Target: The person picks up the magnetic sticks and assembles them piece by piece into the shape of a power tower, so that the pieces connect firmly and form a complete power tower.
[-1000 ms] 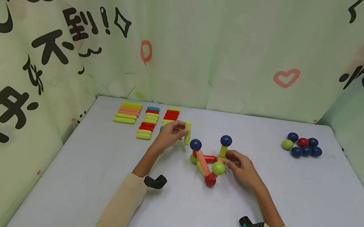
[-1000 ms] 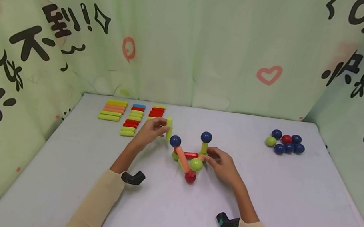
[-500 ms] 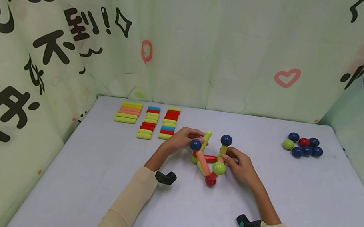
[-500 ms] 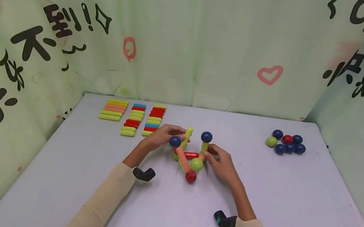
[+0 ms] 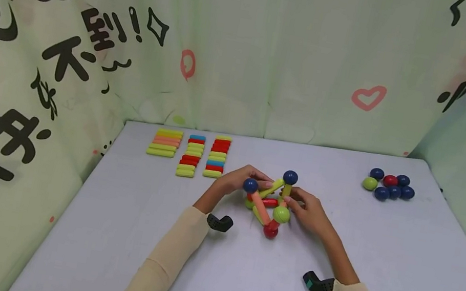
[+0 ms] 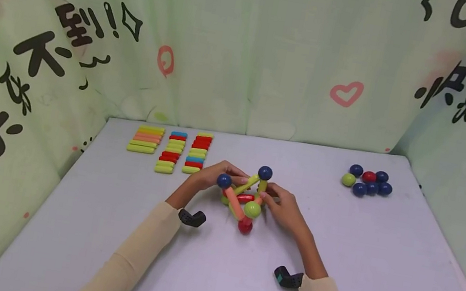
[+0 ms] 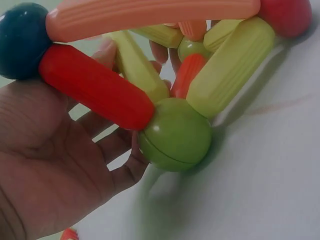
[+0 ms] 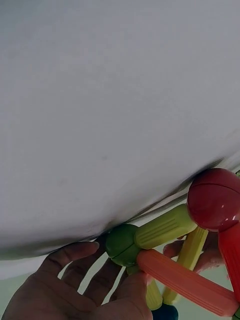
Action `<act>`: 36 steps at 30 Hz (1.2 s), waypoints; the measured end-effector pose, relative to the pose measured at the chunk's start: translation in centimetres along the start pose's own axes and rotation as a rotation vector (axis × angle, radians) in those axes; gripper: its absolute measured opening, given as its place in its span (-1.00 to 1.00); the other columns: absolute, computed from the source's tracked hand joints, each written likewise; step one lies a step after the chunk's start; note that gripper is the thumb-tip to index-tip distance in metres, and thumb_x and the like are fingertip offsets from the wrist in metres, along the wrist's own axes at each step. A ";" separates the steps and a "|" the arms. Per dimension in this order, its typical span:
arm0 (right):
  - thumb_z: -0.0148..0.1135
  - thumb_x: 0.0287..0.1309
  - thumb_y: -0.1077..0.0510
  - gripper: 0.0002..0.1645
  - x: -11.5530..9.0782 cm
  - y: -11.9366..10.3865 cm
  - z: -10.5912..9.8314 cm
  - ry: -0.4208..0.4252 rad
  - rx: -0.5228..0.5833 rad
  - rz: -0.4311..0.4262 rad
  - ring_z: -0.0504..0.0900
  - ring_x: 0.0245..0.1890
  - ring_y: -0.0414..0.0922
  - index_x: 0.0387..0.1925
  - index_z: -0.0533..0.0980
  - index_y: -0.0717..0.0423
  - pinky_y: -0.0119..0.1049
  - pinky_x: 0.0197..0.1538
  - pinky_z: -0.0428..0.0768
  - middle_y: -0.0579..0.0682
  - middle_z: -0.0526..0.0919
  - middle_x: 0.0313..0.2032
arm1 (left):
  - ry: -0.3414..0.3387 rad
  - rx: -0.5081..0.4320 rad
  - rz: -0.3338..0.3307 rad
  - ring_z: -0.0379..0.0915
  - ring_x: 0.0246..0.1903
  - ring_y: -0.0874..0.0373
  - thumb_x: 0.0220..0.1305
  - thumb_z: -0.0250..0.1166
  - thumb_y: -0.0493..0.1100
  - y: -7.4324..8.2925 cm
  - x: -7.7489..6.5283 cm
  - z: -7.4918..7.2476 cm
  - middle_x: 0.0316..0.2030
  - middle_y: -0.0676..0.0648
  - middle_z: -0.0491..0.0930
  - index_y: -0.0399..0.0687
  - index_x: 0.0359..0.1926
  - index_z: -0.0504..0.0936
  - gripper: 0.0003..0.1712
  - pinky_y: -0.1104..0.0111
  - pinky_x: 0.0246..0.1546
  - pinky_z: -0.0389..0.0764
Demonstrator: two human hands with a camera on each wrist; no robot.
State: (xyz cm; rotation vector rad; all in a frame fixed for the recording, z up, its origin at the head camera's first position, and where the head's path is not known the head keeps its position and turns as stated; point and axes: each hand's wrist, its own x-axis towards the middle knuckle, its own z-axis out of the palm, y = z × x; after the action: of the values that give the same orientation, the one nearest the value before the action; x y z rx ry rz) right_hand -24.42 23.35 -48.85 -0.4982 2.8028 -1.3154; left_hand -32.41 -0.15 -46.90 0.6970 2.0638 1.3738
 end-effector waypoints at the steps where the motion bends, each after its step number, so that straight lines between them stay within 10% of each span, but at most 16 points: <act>1: 0.09 0.41 0.08 -0.59 0.0 0.0 0.0 -0.004 0.003 -0.001 0.61 0.07 0.18 0.13 0.48 0.27 0.13 0.12 0.56 0.26 0.63 0.05 | -0.010 0.001 0.005 0.46 -0.11 0.17 0.40 0.18 -0.01 0.0 0.0 0.0 -0.14 -0.10 0.70 -0.12 0.13 0.64 -0.59 0.39 -0.05 0.45; 7: 0.07 0.42 0.11 -0.56 0.2 0.2 -0.3 -0.061 0.036 0.004 0.59 0.07 0.18 0.18 0.45 0.29 0.10 0.11 0.57 0.27 0.60 0.09 | 0.044 -0.002 0.003 0.52 -0.02 0.15 0.44 0.12 0.05 -0.6 -0.5 -0.5 -0.06 -0.09 0.67 -0.05 0.18 0.60 -0.56 0.31 0.08 0.49; 17: 0.27 0.19 0.23 -0.41 -0.1 0.9 -1.2 -0.239 0.051 -0.029 0.51 0.04 0.07 0.24 0.38 0.28 -0.15 0.05 0.53 0.24 0.55 0.11 | 0.610 0.387 -0.125 0.48 -0.24 0.07 0.30 0.31 -0.18 -1.8 -6.8 -4.1 -0.25 -0.10 0.62 -0.10 -0.09 0.67 -0.81 0.37 -0.25 0.59; 23: 0.42 0.09 0.15 -0.44 -0.2 1.3 -1.3 -0.231 -0.007 -0.048 0.54 -0.09 -0.07 0.13 0.48 0.20 -0.33 -0.06 0.53 0.10 0.64 0.00 | 0.588 0.720 -0.169 0.47 -0.03 0.01 0.18 0.42 -0.21 -3.1 -8.4 -5.0 -0.13 -0.15 0.58 -0.14 -0.09 0.70 -0.74 0.26 -0.02 0.62; 29: 0.41 0.12 0.10 -0.43 -0.1 1.1 -1.3 -0.249 0.002 -0.062 0.52 -0.09 -0.08 0.13 0.49 0.23 -0.38 -0.11 0.50 0.12 0.63 0.01 | 0.579 0.849 -0.157 0.48 -0.06 0.01 0.13 0.45 -0.14 -4.2 -8.4 -4.5 -0.17 -0.14 0.59 -0.17 -0.13 0.68 -0.70 0.28 -0.03 0.62; 36: 0.35 0.19 0.11 -0.39 -0.4 1.1 -2.0 -0.289 0.094 -0.085 0.57 0.01 0.03 0.21 0.42 0.27 -0.37 0.04 0.59 0.19 0.59 0.09 | 0.569 0.536 -0.064 0.52 -0.11 0.06 0.27 0.34 -0.09 -2.7 -7.9 -3.7 -0.11 -0.13 0.64 -0.19 0.04 0.65 -0.63 0.28 -0.06 0.63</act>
State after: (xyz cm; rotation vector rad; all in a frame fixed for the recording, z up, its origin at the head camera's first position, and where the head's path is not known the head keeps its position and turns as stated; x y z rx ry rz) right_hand -24.58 25.61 -48.41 -0.7447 2.4992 -1.2657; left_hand -29.69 -8.91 -46.97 0.4646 2.9366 1.0598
